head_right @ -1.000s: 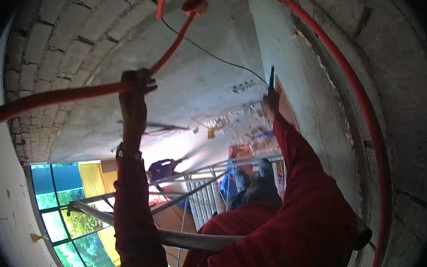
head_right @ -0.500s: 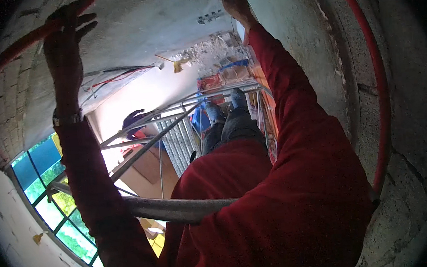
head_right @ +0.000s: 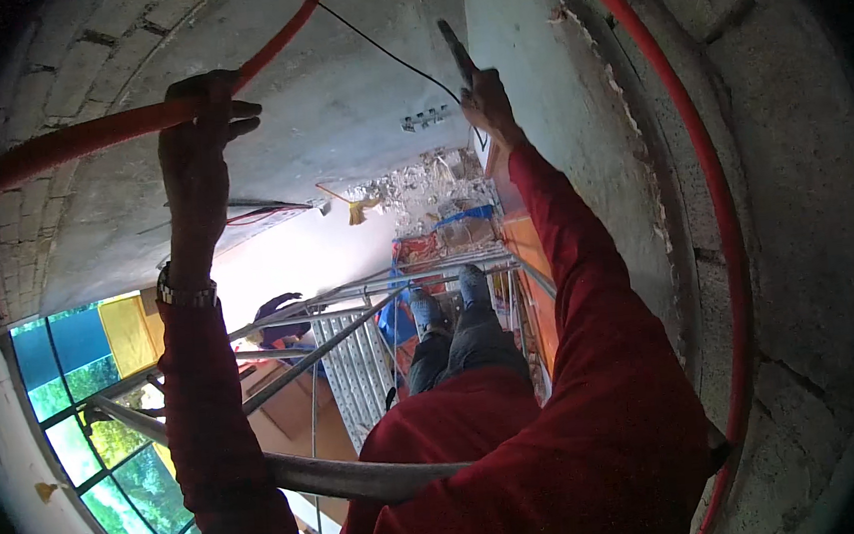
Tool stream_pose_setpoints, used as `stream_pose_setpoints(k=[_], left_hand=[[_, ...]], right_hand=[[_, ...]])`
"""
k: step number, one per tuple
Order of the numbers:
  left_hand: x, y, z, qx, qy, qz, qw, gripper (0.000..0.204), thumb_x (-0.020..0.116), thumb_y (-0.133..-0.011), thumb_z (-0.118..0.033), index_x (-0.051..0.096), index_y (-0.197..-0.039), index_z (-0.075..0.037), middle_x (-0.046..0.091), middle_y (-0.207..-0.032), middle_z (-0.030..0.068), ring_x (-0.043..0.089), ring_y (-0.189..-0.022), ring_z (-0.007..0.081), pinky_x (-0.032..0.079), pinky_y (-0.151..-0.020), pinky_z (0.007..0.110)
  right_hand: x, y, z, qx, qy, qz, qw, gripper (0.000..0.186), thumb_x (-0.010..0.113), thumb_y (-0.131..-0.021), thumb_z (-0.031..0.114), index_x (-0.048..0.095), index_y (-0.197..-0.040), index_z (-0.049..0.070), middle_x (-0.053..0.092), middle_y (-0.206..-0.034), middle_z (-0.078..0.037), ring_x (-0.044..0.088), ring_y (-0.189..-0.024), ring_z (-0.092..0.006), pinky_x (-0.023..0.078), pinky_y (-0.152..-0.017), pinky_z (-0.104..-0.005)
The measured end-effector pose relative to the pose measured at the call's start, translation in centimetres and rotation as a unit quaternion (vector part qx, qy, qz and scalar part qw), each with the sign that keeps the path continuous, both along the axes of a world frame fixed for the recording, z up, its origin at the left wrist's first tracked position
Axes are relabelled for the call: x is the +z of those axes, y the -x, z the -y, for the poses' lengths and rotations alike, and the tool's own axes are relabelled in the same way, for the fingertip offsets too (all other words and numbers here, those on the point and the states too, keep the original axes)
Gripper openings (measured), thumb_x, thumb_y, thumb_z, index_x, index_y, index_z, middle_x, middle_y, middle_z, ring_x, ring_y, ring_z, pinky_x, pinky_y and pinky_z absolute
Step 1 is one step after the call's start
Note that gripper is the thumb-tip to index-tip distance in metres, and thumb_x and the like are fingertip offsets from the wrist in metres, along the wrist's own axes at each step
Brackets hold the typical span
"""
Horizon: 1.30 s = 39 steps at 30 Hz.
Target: The person inserts flexible orange conduit into a wall opening and secures it using a hammer and a hand tool while standing on metal scaffolding.
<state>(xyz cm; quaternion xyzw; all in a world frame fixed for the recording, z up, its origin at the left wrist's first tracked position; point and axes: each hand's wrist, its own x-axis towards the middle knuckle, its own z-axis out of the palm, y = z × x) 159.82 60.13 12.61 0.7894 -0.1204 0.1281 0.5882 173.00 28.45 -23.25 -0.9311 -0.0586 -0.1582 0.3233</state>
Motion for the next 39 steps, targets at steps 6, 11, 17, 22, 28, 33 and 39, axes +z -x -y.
stream_pose_setpoints(k=[6, 11, 17, 22, 28, 33, 39], left_hand=[[-0.4, 0.4, 1.7, -0.012, 0.04, -0.011, 0.999, 0.024, 0.062, -0.102, -0.026, 0.056, -0.111, -0.004, 0.062, -0.096, 0.0048, 0.066, -0.085, 0.0135, 0.054, -0.076, 0.029], [-0.4, 0.5, 2.4, -0.009, 0.056, -0.016, 0.998, 0.023, 0.062, -0.102, -0.026, 0.056, -0.11, -0.005, 0.062, -0.095, 0.0039, 0.065, -0.086, 0.0127, 0.053, -0.077, 0.029], [-0.3, 0.9, 2.7, 0.003, 0.029, -0.031, 0.999, 0.025, 0.061, -0.103, -0.027, 0.054, -0.109, -0.004, 0.059, -0.092, 0.0039, 0.063, -0.083, 0.0126, 0.052, -0.076, 0.03], [-0.5, 0.5, 3.3, -0.045, 0.039, 0.008, 0.998, 0.023, 0.058, -0.104, -0.027, 0.054, -0.108, -0.005, 0.059, -0.09, 0.005, 0.06, -0.083, 0.0114, 0.05, -0.076, 0.029], [-0.3, 0.9, 3.4, -0.04, 0.031, -0.011, 0.999, 0.021, 0.058, -0.104, -0.026, 0.054, -0.106, -0.005, 0.059, -0.087, 0.0034, 0.058, -0.082, 0.01, 0.049, -0.074, 0.029], [-0.5, 0.7, 3.4, -0.041, 0.056, -0.011, 0.998, 0.024, 0.059, -0.104, -0.029, 0.054, -0.107, -0.005, 0.059, -0.088, 0.0028, 0.058, -0.082, 0.01, 0.049, -0.074, 0.029], [-0.2, 0.5, 2.7, -0.029, 0.055, -0.017, 0.998, 0.026, 0.061, -0.103, -0.029, 0.054, -0.107, -0.004, 0.059, -0.091, 0.0031, 0.06, -0.084, 0.0112, 0.05, -0.077, 0.03]], right_hand=[[15.2, -7.1, -2.9, -0.058, 0.185, -0.041, 0.98, 0.047, 0.067, -0.088, 0.023, 0.053, -0.129, 0.006, 0.054, -0.122, -0.023, 0.064, -0.108, -0.0386, 0.056, -0.08, -0.055], [21.4, -11.1, -3.8, -0.094, 0.277, 0.192, 0.937, 0.033, 0.066, -0.091, 0.027, 0.059, -0.118, 0.008, 0.062, -0.097, -0.017, 0.063, -0.092, -0.0324, 0.052, -0.067, -0.0493], [30.6, -12.4, -6.5, 0.054, 0.451, 0.114, 0.883, 0.03, 0.062, -0.094, 0.028, 0.07, -0.105, 0.001, 0.066, -0.099, -0.021, 0.063, -0.095, -0.0333, 0.052, -0.069, -0.0495], [31.9, -13.7, -6.7, 0.077, 0.46, 0.143, 0.873, 0.03, 0.063, -0.094, 0.028, 0.067, -0.11, 0.002, 0.066, -0.098, -0.019, 0.064, -0.092, -0.0323, 0.053, -0.069, -0.0492], [30.8, -15.9, -6.8, 0.116, 0.388, 0.12, 0.906, 0.032, 0.064, -0.094, 0.028, 0.064, -0.115, 0.004, 0.066, -0.097, -0.018, 0.066, -0.088, -0.0311, 0.055, -0.069, -0.0489], [27.6, -18.5, -4.5, 0.151, 0.238, 0.032, 0.959, 0.035, 0.065, -0.094, 0.028, 0.061, -0.119, 0.005, 0.066, -0.097, -0.016, 0.067, -0.085, -0.0301, 0.056, -0.068, -0.0487], [19.9, -20.4, -1.0, 0.179, -0.055, -0.175, 0.967, 0.039, 0.066, -0.094, 0.028, 0.057, -0.124, 0.006, 0.067, -0.096, -0.015, 0.068, -0.081, -0.029, 0.058, -0.068, -0.0484]])
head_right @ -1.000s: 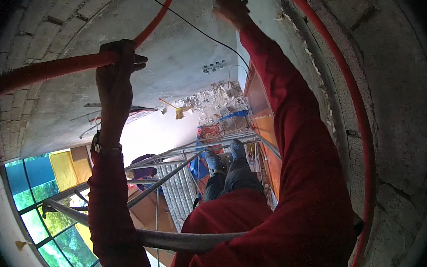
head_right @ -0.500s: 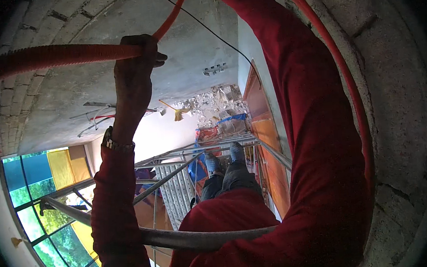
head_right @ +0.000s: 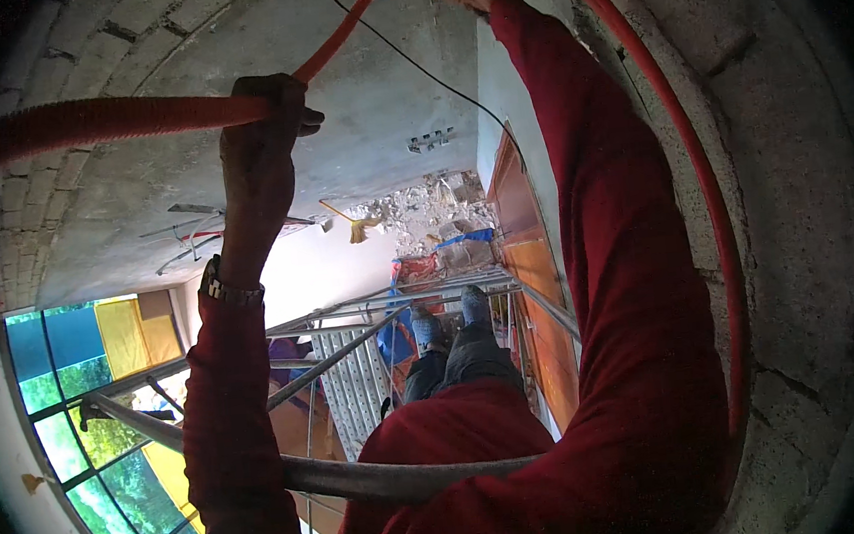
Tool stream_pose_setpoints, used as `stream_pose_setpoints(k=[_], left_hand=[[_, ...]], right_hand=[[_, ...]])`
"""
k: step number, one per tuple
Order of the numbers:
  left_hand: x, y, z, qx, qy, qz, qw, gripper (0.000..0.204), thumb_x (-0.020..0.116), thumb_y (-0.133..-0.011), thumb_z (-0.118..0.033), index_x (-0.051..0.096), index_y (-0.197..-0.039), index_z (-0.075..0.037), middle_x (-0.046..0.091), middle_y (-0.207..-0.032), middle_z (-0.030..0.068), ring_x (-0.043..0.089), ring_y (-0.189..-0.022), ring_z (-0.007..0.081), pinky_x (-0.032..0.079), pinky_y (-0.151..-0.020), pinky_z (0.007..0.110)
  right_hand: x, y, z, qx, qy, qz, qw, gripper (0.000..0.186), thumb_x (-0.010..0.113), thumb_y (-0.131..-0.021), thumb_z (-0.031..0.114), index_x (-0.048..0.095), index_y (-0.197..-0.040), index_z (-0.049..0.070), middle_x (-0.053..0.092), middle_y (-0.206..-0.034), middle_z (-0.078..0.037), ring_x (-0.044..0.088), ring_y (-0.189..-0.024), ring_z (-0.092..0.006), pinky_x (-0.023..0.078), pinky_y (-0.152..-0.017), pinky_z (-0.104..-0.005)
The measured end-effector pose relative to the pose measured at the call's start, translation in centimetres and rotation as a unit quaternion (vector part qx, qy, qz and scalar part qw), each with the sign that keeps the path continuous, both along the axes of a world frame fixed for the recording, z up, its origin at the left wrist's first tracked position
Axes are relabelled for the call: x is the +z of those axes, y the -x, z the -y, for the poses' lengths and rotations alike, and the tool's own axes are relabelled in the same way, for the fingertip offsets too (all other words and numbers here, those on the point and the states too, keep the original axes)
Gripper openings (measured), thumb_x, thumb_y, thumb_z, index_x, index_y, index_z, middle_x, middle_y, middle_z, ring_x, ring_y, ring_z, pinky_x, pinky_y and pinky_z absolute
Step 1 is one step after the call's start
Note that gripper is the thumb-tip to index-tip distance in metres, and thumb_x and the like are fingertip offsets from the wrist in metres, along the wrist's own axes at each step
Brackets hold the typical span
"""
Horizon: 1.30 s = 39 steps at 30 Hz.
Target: The person inserts flexible orange conduit into a wall opening and secures it using a hammer and a hand tool while standing on metal scaffolding.
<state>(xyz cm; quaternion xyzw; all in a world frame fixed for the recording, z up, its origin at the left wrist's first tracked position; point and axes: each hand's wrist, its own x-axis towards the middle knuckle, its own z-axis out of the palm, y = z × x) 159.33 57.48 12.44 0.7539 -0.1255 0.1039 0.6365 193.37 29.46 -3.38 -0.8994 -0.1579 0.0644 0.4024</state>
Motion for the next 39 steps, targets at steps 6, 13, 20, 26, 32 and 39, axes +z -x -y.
stream_pose_setpoints(k=[6, 13, 20, 26, 32, 39], left_hand=[[-0.2, -0.4, -1.6, 0.034, -0.019, -0.002, 0.999, 0.026, 0.06, -0.103, -0.028, 0.056, -0.109, -0.002, 0.062, -0.097, 0.0062, 0.063, -0.087, 0.0132, 0.053, -0.079, 0.031], [0.3, -0.9, -0.7, 0.014, -0.042, 0.02, 0.999, 0.024, 0.059, -0.104, -0.024, 0.057, -0.111, -0.001, 0.063, -0.103, 0.0096, 0.066, -0.089, 0.0157, 0.056, -0.081, 0.032], [1.2, -1.6, -3.0, 0.039, -0.079, 0.02, 0.996, 0.021, 0.055, -0.105, -0.022, 0.058, -0.107, -0.001, 0.063, -0.102, 0.01, 0.066, -0.09, 0.0169, 0.056, -0.082, 0.034], [0.9, -1.2, -3.3, 0.028, -0.076, 0.012, 0.997, 0.021, 0.057, -0.104, -0.022, 0.059, -0.109, -0.001, 0.064, -0.101, 0.0091, 0.066, -0.09, 0.0171, 0.054, -0.083, 0.034], [1.5, -0.6, -3.1, 0.022, -0.097, -0.012, 0.995, 0.018, 0.058, -0.104, -0.019, 0.059, -0.109, -0.001, 0.064, -0.103, 0.0086, 0.065, -0.092, 0.0164, 0.054, -0.084, 0.033], [1.1, -0.5, -4.2, 0.013, -0.064, 0.0, 0.998, 0.019, 0.059, -0.103, -0.019, 0.059, -0.111, -0.002, 0.065, -0.107, 0.0094, 0.065, -0.094, 0.0167, 0.055, -0.086, 0.034]], right_hand=[[-1.9, 6.6, -1.6, -0.043, -0.361, -0.208, 0.908, 0.028, 0.066, -0.096, 0.023, 0.059, -0.116, 0.005, 0.068, -0.086, -0.01, 0.067, -0.071, -0.0222, 0.056, -0.063, -0.0402], [-3.1, 9.9, -3.4, 0.083, -0.68, -0.23, 0.691, 0.033, 0.064, -0.095, 0.016, 0.05, -0.124, 0.011, 0.063, -0.095, -0.012, 0.065, -0.075, -0.0243, 0.051, -0.059, -0.0399], [-5.0, 8.6, -2.2, -0.093, -0.473, -0.156, 0.862, 0.032, 0.062, -0.094, 0.016, 0.056, -0.124, 0.005, 0.062, -0.091, -0.008, 0.061, -0.071, -0.0209, 0.044, -0.051, -0.0421], [-5.4, 2.6, 1.9, -0.171, -0.312, -0.058, 0.933, 0.039, 0.061, -0.092, 0.023, 0.061, -0.127, 0.006, 0.061, -0.087, -0.005, 0.059, -0.075, -0.0208, 0.05, -0.056, -0.0405], [-3.1, -1.8, 4.8, -0.097, -0.347, -0.087, 0.929, 0.038, 0.061, -0.091, 0.023, 0.062, -0.125, 0.006, 0.063, -0.089, -0.007, 0.062, -0.076, -0.0239, 0.051, -0.059, -0.0432], [-1.1, -2.1, 4.3, -0.091, -0.222, -0.012, 0.971, 0.035, 0.062, -0.09, 0.022, 0.062, -0.121, 0.005, 0.062, -0.087, -0.007, 0.061, -0.075, -0.0233, 0.05, -0.058, -0.0426]])
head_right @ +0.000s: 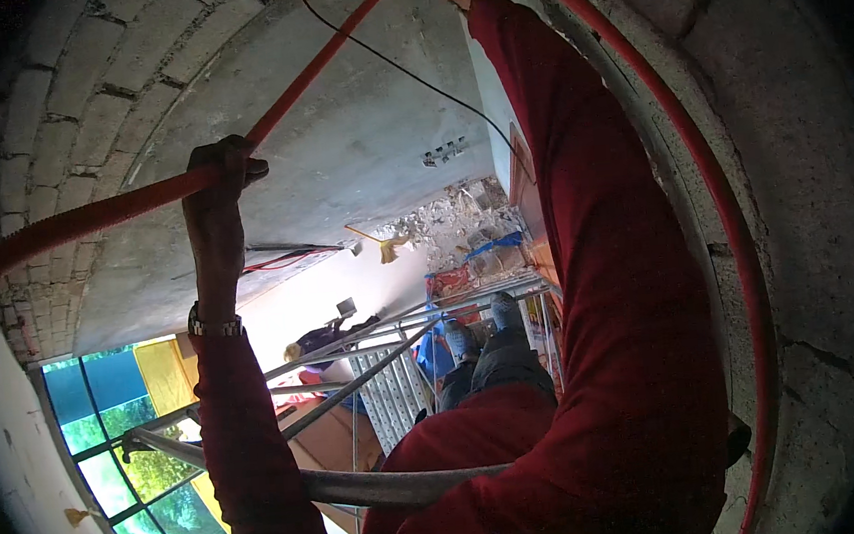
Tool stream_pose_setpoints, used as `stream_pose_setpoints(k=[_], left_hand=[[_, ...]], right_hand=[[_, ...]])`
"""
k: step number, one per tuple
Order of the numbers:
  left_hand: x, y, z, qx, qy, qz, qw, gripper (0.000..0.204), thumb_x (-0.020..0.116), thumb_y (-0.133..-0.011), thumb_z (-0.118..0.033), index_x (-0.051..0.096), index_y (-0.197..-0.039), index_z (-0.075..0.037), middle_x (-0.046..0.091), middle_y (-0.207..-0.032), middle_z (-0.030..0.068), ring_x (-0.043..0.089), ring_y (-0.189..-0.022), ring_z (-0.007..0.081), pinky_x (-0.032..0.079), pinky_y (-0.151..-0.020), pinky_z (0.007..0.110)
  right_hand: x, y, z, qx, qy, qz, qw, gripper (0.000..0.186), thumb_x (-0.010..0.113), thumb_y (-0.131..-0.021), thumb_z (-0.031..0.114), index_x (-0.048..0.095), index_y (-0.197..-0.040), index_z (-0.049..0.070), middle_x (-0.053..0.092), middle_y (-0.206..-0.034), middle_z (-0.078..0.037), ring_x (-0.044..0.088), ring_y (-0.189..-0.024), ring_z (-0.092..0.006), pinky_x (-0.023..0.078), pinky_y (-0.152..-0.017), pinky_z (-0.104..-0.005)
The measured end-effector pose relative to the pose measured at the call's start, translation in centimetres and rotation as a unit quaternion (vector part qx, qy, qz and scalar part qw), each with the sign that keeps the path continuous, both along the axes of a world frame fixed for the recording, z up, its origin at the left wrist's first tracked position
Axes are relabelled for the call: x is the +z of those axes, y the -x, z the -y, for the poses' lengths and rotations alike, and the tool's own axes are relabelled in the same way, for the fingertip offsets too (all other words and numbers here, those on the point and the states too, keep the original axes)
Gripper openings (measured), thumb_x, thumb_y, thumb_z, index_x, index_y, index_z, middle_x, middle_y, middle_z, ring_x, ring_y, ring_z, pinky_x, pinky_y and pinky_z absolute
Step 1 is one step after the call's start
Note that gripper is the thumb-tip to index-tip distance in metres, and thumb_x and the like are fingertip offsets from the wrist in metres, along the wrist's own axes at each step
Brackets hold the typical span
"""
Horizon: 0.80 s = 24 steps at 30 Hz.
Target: The person inserts flexible orange conduit into a wall opening and secures it using a hammer and a hand tool while standing on metal scaffolding.
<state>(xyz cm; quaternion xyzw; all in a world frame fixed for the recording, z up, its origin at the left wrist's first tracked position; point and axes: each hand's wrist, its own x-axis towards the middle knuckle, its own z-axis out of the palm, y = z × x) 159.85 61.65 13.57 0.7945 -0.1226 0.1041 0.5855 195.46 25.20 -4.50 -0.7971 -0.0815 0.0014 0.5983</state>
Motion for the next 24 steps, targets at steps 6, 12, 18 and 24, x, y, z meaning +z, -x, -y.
stream_pose_setpoints(k=[6, 12, 18, 24], left_hand=[[0.4, 0.6, 0.2, -0.013, 0.01, -0.005, 1.0, 0.018, 0.06, -0.102, -0.018, 0.06, -0.11, -0.002, 0.065, -0.108, 0.0094, 0.065, -0.094, 0.0169, 0.055, -0.087, 0.035], [0.1, 0.1, -1.1, 0.014, 0.002, -0.003, 1.0, 0.017, 0.059, -0.102, -0.017, 0.061, -0.109, -0.002, 0.066, -0.108, 0.0091, 0.065, -0.093, 0.0164, 0.054, -0.086, 0.034], [0.2, -0.4, -1.9, 0.009, -0.002, 0.007, 1.0, 0.017, 0.06, -0.102, -0.016, 0.061, -0.111, -0.002, 0.065, -0.108, 0.0092, 0.064, -0.091, 0.0163, 0.054, -0.086, 0.034], [0.8, -0.3, -1.9, 0.033, -0.045, -0.004, 0.998, 0.016, 0.058, -0.103, -0.014, 0.061, -0.11, -0.001, 0.065, -0.107, 0.0101, 0.064, -0.09, 0.0161, 0.054, -0.085, 0.034]], right_hand=[[1.1, 0.3, 0.6, -0.026, 0.08, 0.054, 0.995, 0.032, 0.063, -0.09, 0.022, 0.063, -0.117, 0.004, 0.062, -0.086, -0.007, 0.061, -0.074, -0.0228, 0.049, -0.058, -0.042], [1.2, 0.1, 1.1, -0.053, 0.156, 0.107, 0.981, 0.03, 0.063, -0.09, 0.021, 0.063, -0.113, 0.004, 0.061, -0.085, -0.007, 0.06, -0.073, -0.0223, 0.048, -0.057, -0.0415], [0.5, -0.3, 2.1, -0.087, 0.227, 0.159, 0.957, 0.027, 0.064, -0.089, 0.021, 0.063, -0.11, 0.003, 0.06, -0.083, -0.007, 0.059, -0.071, -0.0218, 0.047, -0.057, -0.041], [0.2, 0.2, 0.9, -0.099, 0.265, 0.182, 0.942, 0.025, 0.064, -0.089, 0.021, 0.064, -0.106, 0.002, 0.06, -0.082, -0.007, 0.059, -0.07, -0.0213, 0.046, -0.056, -0.0404]])
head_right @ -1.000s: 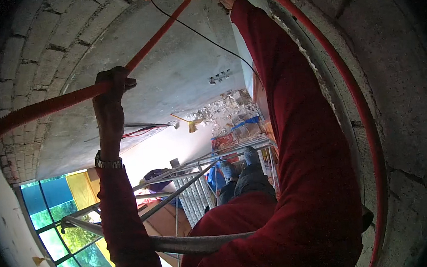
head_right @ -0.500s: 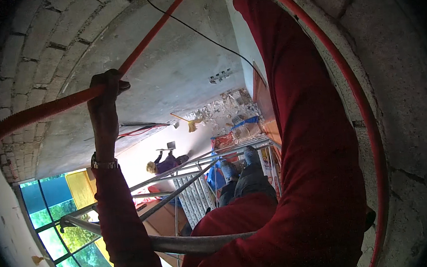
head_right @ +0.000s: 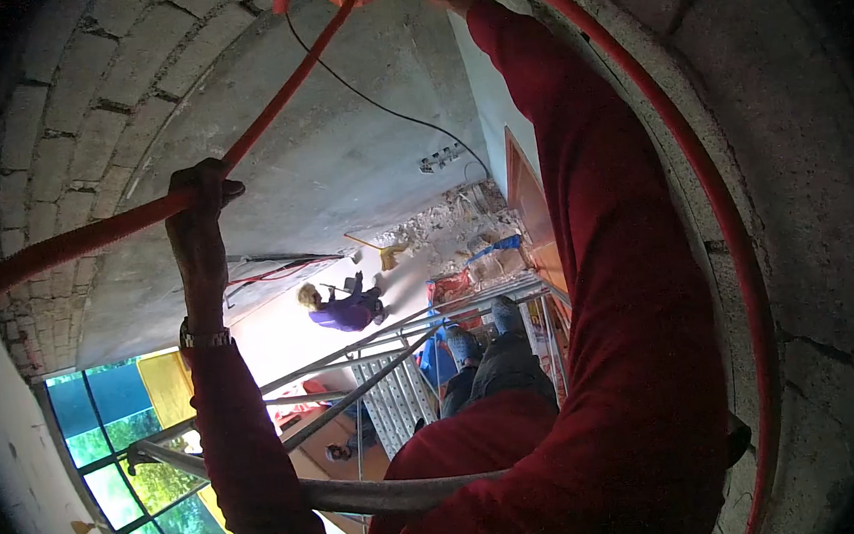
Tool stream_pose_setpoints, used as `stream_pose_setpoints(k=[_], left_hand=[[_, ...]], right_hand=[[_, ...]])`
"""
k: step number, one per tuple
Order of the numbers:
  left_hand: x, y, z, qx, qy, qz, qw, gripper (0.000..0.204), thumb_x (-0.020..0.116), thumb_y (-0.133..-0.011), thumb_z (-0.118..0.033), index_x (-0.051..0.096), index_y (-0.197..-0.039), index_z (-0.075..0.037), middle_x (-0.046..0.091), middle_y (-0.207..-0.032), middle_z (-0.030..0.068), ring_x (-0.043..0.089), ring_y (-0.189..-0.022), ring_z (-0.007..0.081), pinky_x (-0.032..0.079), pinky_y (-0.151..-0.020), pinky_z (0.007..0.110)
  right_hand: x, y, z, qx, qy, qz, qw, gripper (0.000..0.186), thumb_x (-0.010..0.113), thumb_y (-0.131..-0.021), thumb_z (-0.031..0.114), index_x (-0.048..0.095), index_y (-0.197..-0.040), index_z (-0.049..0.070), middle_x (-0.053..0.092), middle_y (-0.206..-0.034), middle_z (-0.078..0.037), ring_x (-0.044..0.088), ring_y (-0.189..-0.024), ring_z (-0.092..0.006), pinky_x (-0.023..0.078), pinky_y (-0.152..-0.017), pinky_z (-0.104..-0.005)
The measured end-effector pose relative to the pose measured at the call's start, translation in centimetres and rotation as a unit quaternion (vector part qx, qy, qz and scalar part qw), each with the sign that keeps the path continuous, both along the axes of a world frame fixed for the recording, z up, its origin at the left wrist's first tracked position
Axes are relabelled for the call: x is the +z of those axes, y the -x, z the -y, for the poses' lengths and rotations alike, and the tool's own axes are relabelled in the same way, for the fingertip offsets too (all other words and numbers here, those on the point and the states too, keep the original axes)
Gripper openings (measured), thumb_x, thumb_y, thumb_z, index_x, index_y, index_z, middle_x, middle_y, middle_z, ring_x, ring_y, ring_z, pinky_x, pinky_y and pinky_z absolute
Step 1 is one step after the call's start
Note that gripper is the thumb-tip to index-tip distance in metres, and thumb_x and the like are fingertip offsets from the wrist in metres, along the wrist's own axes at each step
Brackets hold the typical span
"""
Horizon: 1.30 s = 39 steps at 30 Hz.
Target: The person inserts flexible orange conduit into a wall opening and secures it using a hammer and a hand tool while standing on metal scaffolding.
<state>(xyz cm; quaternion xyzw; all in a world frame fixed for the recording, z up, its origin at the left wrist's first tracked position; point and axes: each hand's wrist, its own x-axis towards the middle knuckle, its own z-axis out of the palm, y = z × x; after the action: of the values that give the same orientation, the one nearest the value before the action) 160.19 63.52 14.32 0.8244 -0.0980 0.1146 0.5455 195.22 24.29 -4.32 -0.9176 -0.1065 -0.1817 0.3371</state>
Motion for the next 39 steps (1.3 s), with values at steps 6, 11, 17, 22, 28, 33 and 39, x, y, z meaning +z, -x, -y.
stream_pose_setpoints(k=[6, 11, 17, 22, 28, 33, 39], left_hand=[[-0.3, -0.2, -0.8, -0.009, -0.007, 0.014, 1.0, 0.021, 0.056, -0.104, -0.021, 0.056, -0.111, -0.001, 0.064, -0.11, 0.0104, 0.067, -0.089, 0.0178, 0.057, -0.09, 0.039], [-0.6, -0.3, -0.8, -0.015, -0.002, 0.01, 1.0, 0.021, 0.056, -0.105, -0.022, 0.056, -0.11, -0.002, 0.063, -0.111, 0.0101, 0.067, -0.09, 0.0182, 0.056, -0.09, 0.039], [-0.5, -0.2, -0.5, -0.009, 0.027, 0.013, 1.0, 0.014, 0.057, -0.103, -0.015, 0.058, -0.108, -0.001, 0.066, -0.108, 0.0106, 0.066, -0.089, 0.017, 0.054, -0.086, 0.034], [-0.6, -0.3, -0.7, -0.009, 0.028, 0.011, 1.0, 0.015, 0.057, -0.103, -0.016, 0.058, -0.107, -0.001, 0.066, -0.109, 0.0104, 0.065, -0.09, 0.0172, 0.054, -0.087, 0.035], [-0.5, -0.5, -0.7, -0.023, 0.023, 0.012, 0.999, 0.015, 0.057, -0.103, -0.016, 0.058, -0.109, -0.002, 0.065, -0.11, 0.0102, 0.065, -0.092, 0.0172, 0.054, -0.087, 0.035], [-1.1, 0.1, -0.9, -0.012, 0.04, 0.007, 0.999, 0.016, 0.057, -0.103, -0.017, 0.058, -0.109, -0.002, 0.064, -0.11, 0.0106, 0.065, -0.091, 0.0175, 0.054, -0.086, 0.035], [-0.6, -0.2, -0.1, -0.027, 0.05, 0.009, 0.998, 0.016, 0.057, -0.104, -0.016, 0.058, -0.111, -0.002, 0.064, -0.11, 0.0104, 0.065, -0.091, 0.0171, 0.055, -0.085, 0.035]], right_hand=[[-0.4, 0.0, -1.1, -0.002, 0.016, 0.019, 1.0, 0.023, 0.065, -0.089, 0.02, 0.064, -0.102, 0.001, 0.059, -0.081, -0.008, 0.058, -0.069, -0.0208, 0.045, -0.056, -0.0399], [-0.9, 0.1, -1.6, -0.005, 0.026, 0.033, 0.999, 0.022, 0.065, -0.088, 0.02, 0.064, -0.099, 0.001, 0.059, -0.08, -0.008, 0.057, -0.068, -0.0204, 0.044, -0.055, -0.0395], [-1.2, -0.2, -2.6, 0.001, 0.033, 0.054, 0.998, 0.021, 0.066, -0.088, 0.019, 0.065, -0.095, 0.0, 0.058, -0.078, -0.008, 0.057, -0.067, -0.0199, 0.043, -0.055, -0.0389], [-1.8, -1.3, -3.3, 0.011, -0.029, 0.016, 0.999, 0.021, 0.066, -0.087, 0.02, 0.065, -0.093, -0.001, 0.059, -0.078, -0.009, 0.058, -0.067, -0.0208, 0.044, -0.055, -0.0393], [-1.2, -1.2, -3.7, -0.028, -0.155, -0.151, 0.976, 0.029, 0.068, -0.086, 0.023, 0.067, -0.095, -0.005, 0.066, -0.079, -0.016, 0.068, -0.075, -0.0296, 0.05, -0.063, -0.0443], [4.2, 5.4, -4.8, -0.056, 0.104, 0.041, 0.992, 0.046, 0.066, -0.086, 0.026, 0.059, -0.13, 0.012, 0.066, -0.108, -0.022, 0.068, -0.092, -0.0389, 0.054, -0.074, -0.0522], [6.5, 6.6, -3.2, -0.108, 0.204, 0.055, 0.971, 0.046, 0.058, -0.092, 0.025, 0.053, -0.137, 0.014, 0.062, -0.114, -0.022, 0.064, -0.097, -0.0398, 0.052, -0.077, -0.0542]])
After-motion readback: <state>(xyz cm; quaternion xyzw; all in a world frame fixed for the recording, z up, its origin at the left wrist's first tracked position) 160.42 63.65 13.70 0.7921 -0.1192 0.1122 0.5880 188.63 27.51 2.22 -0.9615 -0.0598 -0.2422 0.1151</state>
